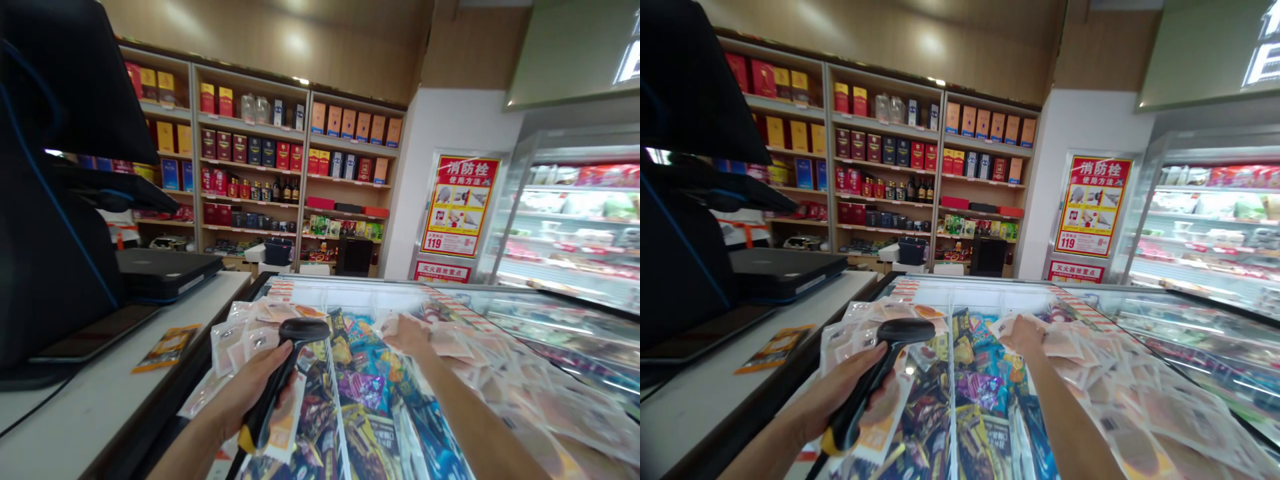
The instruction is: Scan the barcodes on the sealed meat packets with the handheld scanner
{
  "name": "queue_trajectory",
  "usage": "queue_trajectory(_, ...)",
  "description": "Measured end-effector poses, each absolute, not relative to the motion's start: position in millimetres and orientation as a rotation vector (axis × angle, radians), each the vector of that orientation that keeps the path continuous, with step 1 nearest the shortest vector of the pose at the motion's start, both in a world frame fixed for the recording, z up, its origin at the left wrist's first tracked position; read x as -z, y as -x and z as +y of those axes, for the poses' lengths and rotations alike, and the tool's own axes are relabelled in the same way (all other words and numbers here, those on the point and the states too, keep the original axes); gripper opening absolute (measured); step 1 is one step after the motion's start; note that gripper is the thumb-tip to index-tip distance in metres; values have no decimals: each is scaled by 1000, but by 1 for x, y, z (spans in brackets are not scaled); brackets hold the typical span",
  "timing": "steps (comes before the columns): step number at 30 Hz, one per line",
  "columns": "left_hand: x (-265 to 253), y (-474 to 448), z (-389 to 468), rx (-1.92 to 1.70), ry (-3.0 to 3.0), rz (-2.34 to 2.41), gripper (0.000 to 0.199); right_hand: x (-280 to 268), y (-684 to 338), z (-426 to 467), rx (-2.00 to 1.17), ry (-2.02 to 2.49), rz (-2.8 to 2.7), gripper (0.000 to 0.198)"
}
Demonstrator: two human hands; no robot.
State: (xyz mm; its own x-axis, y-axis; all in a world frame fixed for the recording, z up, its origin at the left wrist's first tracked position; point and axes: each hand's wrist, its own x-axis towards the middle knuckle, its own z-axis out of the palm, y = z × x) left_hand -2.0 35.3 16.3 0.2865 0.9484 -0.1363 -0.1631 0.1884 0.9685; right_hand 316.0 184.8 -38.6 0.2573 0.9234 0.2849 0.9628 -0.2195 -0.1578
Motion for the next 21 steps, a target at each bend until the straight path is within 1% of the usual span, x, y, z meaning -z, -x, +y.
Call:
queue_trajectory(3, -19, -1, 32, -1001, -1047, 935, 34, 42, -308, 182, 137, 1931, -1670, 44)
queue_trajectory(5, -19, -2, 30, -1027, -1039, 935, 35, 45, -302, 178, 46, 1759, -1484, 33)
queue_trajectory(6, -19, -2, 29, -1032, -1039, 928, 36, 47, -300, 175, -13, 1689, -1365, 32)
queue_trajectory(9, -17, -2, 29, -981, -1060, 886, 36, 56, -292, 168, -223, 1470, -1096, 35)
queue_trajectory(14, -15, -3, 25, -949, -1144, 804, 31, 67, -276, 165, -488, 1187, -975, 40)
queue_trajectory(17, -17, -6, 20, -911, -1180, 783, 33, 68, -270, 165, -551, 1143, -970, 40)
queue_trajectory(21, -21, -12, 16, -911, -1162, 823, 32, 71, -268, 165, -558, 1125, -997, 38)
